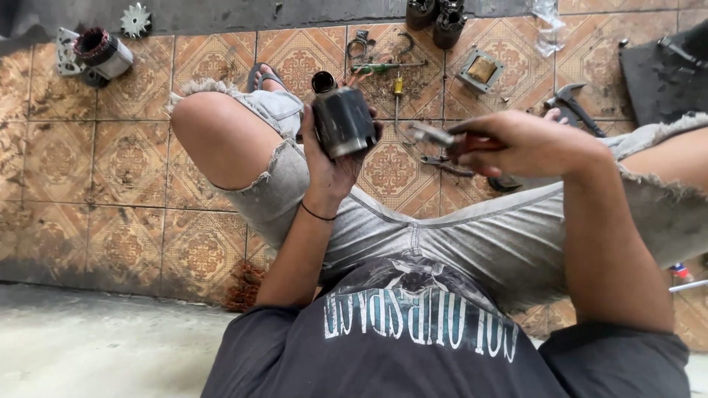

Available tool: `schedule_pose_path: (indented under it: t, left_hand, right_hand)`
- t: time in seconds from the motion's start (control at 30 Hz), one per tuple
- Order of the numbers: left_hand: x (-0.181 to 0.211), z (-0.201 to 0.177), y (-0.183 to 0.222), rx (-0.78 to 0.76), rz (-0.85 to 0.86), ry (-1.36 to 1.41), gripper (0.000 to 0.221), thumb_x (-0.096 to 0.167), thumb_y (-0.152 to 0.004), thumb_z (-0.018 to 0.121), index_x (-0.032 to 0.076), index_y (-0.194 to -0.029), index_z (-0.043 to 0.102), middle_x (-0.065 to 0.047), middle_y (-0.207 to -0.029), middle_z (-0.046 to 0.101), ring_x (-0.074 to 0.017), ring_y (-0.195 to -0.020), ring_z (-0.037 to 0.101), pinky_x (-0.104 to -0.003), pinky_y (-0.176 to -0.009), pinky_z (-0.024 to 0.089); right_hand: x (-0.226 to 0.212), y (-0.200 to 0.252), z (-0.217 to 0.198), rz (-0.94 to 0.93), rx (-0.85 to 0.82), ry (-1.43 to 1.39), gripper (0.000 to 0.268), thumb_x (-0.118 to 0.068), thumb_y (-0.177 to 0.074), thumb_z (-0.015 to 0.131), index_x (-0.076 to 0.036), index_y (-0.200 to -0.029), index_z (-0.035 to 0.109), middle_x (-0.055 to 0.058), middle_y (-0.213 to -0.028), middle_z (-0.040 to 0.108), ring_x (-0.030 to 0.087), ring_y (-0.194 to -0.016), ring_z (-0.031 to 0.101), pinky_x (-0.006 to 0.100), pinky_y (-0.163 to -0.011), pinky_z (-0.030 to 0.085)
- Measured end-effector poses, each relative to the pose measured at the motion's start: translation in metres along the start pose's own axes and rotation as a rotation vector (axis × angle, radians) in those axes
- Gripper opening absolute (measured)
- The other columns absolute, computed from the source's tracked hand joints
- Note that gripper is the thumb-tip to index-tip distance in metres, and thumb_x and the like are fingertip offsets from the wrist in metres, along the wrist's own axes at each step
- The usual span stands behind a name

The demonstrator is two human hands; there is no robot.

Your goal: Disassembling and inspecting the internal components of a motor housing using pliers and other hand tools.

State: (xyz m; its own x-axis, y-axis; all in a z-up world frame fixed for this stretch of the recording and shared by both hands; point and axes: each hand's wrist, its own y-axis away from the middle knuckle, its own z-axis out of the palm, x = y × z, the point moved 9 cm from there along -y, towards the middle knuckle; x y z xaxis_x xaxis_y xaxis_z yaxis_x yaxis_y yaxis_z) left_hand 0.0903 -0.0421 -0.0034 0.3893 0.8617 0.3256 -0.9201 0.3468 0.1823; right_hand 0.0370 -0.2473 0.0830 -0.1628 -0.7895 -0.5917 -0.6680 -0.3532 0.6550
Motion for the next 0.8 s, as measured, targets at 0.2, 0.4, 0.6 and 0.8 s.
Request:
schedule_pose_path:
  t: [0.2, 0.4, 0.6, 0.8]
  left_hand:
    - [-0.02, 0.001, 0.009, -0.001, -0.012, -0.126, 0.063, 0.062, -0.095, 0.057, 0.004, -0.116, 0.07, -0.031, -0.105, 0.073, -0.0425, -0.094, 0.075, -0.057, -0.088, 0.063]
    - [-0.026, -0.015, 0.001, -0.16, -0.12, -0.11, 0.089, 0.071, -0.095, 0.041, -0.01, -0.124, 0.065, -0.041, -0.109, 0.067, -0.0517, -0.1, 0.071, -0.067, -0.091, 0.057]
    - [-0.029, -0.008, 0.007, -0.2, -0.163, -0.16, 0.091, 0.073, -0.094, 0.041, -0.01, -0.123, 0.065, -0.04, -0.105, 0.068, -0.0522, -0.091, 0.073, -0.057, -0.066, 0.064]
    - [-0.032, 0.002, 0.008, -0.2, -0.183, -0.097, 0.091, 0.071, -0.094, 0.041, -0.012, -0.12, 0.066, -0.041, -0.103, 0.068, -0.052, -0.086, 0.073, -0.055, -0.062, 0.065]
  right_hand:
    - [-0.012, 0.0, 0.002, -0.326, 0.308, -0.245, 0.043, -0.001, -0.088, 0.07, 0.004, -0.131, 0.066, 0.023, -0.1, 0.075, 0.039, -0.096, 0.072, 0.053, -0.088, 0.056]
    - [-0.002, -0.019, 0.006, -0.342, 0.361, -0.18, 0.04, -0.001, -0.09, 0.07, 0.005, -0.13, 0.066, 0.021, -0.1, 0.074, 0.037, -0.096, 0.072, 0.05, -0.084, 0.057]
    - [-0.009, -0.023, 0.003, -0.446, 0.441, -0.164, 0.038, 0.002, -0.088, 0.072, 0.009, -0.125, 0.067, 0.021, -0.094, 0.071, 0.037, -0.091, 0.071, 0.049, -0.081, 0.059]
    - [-0.037, -0.021, 0.004, -0.537, 0.437, -0.319, 0.039, 0.005, -0.091, 0.069, 0.009, -0.13, 0.063, 0.015, -0.095, 0.065, 0.027, -0.093, 0.069, 0.043, -0.09, 0.06]
